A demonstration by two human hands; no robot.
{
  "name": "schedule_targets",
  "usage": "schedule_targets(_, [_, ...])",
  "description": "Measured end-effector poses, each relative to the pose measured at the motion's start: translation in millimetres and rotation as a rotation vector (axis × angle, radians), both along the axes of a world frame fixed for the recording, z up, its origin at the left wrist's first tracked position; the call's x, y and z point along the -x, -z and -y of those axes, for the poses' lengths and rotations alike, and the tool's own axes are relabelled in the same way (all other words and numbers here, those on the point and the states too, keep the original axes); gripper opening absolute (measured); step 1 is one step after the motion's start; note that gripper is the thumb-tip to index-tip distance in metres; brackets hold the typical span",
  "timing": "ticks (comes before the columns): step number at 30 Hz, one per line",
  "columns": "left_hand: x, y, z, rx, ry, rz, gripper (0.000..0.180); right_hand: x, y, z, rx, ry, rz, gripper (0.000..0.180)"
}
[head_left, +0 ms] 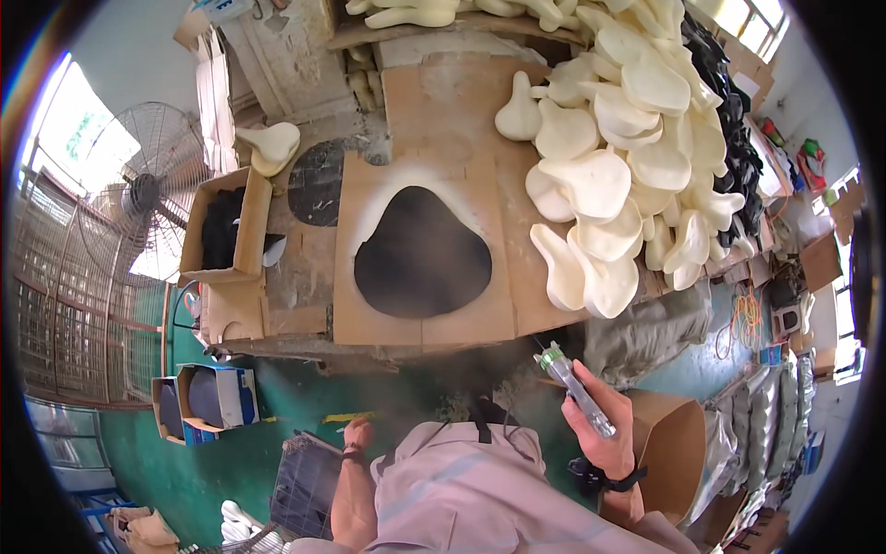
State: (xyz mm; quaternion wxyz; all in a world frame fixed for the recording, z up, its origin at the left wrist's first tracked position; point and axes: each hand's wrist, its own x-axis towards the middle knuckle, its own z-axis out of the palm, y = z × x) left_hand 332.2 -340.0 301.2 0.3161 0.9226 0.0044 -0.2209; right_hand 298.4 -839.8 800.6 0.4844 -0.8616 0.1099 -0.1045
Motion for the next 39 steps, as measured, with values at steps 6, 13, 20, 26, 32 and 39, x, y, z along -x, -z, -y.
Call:
schedule_targets(6, [-2.9,-44.4,38.5,0.450,-0.653,-0.290,0.036,-22.2,-15.2,-6.8,0.043,-0.278,-0.029,0.059])
schedule_targets(13, [86.2,30.0,-6.3,-0.007,0.100,-0.147,0.031,-25.9,-15.2,-0.6,0.036,-0.421,-0.088,0.067])
schedule_targets(20, [111.6,13.4,-10.8,0.387,-0.522,-0.528,0.038,-16.2,-14.3,6.3,0.057,-0.346,-0.137,0.063])
schedule_targets(26, [74.4,30.9,-10.9,0.166,0.090,-0.180,0.033,3.8,-6.1,26.7,0.016,-0.168,-0.178,0.054])
schedule_targets(32, [29.9,31.5,10.9,0.225,-0.428,-0.349,0.035,11.9,-5.0,36.4,-0.028,0.045,-0.203,0.048])
schedule_targets(39, [5.4,7.1,28.3,0.183,-0.239,-0.217,0.020,-10.4,3.0,30.9,-0.045,0.088,-0.103,0.048])
